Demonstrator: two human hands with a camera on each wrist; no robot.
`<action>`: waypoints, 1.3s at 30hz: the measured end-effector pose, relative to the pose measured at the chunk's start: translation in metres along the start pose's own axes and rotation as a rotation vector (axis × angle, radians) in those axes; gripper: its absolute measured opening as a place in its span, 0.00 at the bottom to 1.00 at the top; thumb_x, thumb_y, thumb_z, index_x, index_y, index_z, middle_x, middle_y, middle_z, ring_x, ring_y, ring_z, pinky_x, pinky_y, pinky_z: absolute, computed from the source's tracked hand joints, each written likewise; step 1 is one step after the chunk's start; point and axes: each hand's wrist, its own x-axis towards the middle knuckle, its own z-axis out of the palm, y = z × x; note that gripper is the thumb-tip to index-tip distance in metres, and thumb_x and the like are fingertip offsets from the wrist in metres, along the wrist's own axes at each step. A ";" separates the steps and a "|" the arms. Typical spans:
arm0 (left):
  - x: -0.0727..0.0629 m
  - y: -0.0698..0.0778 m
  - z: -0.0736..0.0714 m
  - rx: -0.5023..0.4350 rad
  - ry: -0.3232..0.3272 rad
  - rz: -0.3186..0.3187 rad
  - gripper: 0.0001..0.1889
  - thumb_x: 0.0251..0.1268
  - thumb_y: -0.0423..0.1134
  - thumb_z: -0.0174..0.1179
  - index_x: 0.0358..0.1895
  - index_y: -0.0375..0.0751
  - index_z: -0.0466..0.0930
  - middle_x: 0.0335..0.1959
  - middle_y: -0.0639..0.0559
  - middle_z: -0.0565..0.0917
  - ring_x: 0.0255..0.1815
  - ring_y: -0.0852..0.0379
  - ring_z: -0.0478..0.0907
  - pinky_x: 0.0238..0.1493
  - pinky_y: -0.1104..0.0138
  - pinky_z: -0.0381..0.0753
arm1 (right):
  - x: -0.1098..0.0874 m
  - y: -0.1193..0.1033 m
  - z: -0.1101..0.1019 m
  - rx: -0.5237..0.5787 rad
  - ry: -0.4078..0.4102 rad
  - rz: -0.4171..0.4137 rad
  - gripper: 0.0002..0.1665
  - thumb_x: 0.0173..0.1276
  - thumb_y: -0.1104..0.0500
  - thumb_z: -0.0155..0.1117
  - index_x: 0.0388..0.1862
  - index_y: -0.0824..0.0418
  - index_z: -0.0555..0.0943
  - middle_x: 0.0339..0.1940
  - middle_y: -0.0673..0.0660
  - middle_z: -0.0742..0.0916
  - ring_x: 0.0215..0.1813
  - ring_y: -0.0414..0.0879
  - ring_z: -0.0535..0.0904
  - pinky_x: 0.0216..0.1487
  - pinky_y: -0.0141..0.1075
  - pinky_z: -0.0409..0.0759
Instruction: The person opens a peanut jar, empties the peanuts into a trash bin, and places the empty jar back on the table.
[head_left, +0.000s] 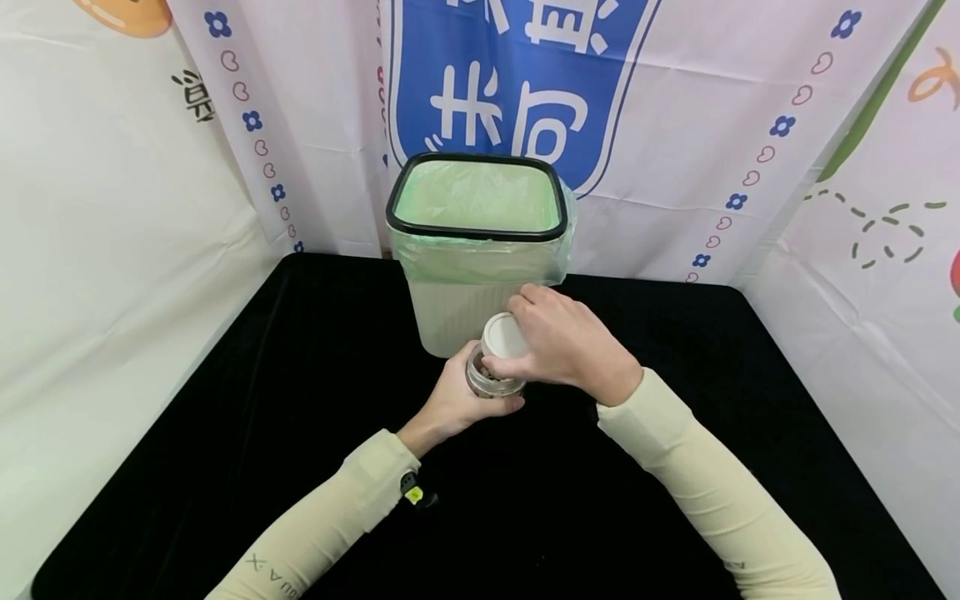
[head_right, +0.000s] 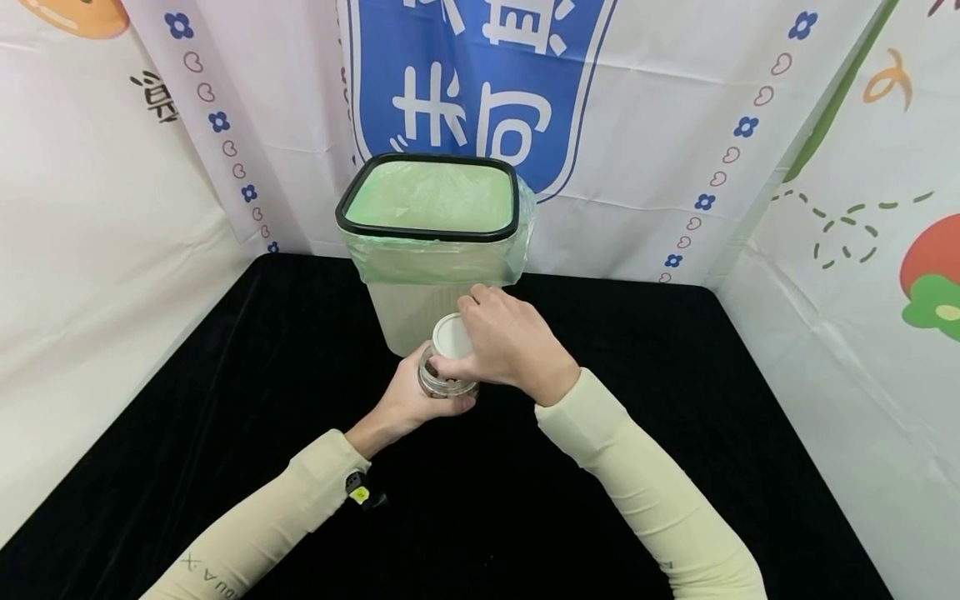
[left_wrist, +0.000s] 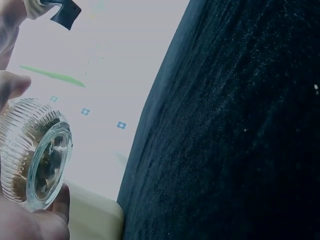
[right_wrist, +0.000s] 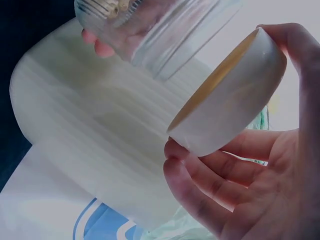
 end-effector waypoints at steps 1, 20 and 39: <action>0.000 0.000 0.000 -0.004 -0.002 -0.002 0.44 0.57 0.40 0.79 0.77 0.49 0.66 0.69 0.48 0.78 0.64 0.49 0.81 0.66 0.54 0.83 | 0.000 0.001 -0.001 -0.004 -0.003 0.004 0.36 0.57 0.27 0.71 0.42 0.58 0.84 0.39 0.53 0.84 0.39 0.49 0.82 0.35 0.45 0.85; -0.001 0.002 -0.005 0.027 0.052 0.012 0.37 0.54 0.38 0.81 0.68 0.47 0.75 0.61 0.47 0.84 0.60 0.50 0.83 0.63 0.60 0.83 | -0.012 0.020 -0.005 0.007 -0.005 0.049 0.36 0.58 0.29 0.72 0.43 0.60 0.84 0.40 0.55 0.85 0.39 0.52 0.81 0.38 0.45 0.83; -0.010 -0.003 -0.019 0.070 0.081 0.025 0.35 0.54 0.40 0.81 0.65 0.47 0.76 0.60 0.46 0.84 0.60 0.48 0.82 0.67 0.53 0.80 | -0.028 0.034 0.010 0.028 -0.048 0.091 0.36 0.57 0.30 0.73 0.42 0.61 0.84 0.39 0.56 0.85 0.38 0.51 0.81 0.38 0.47 0.83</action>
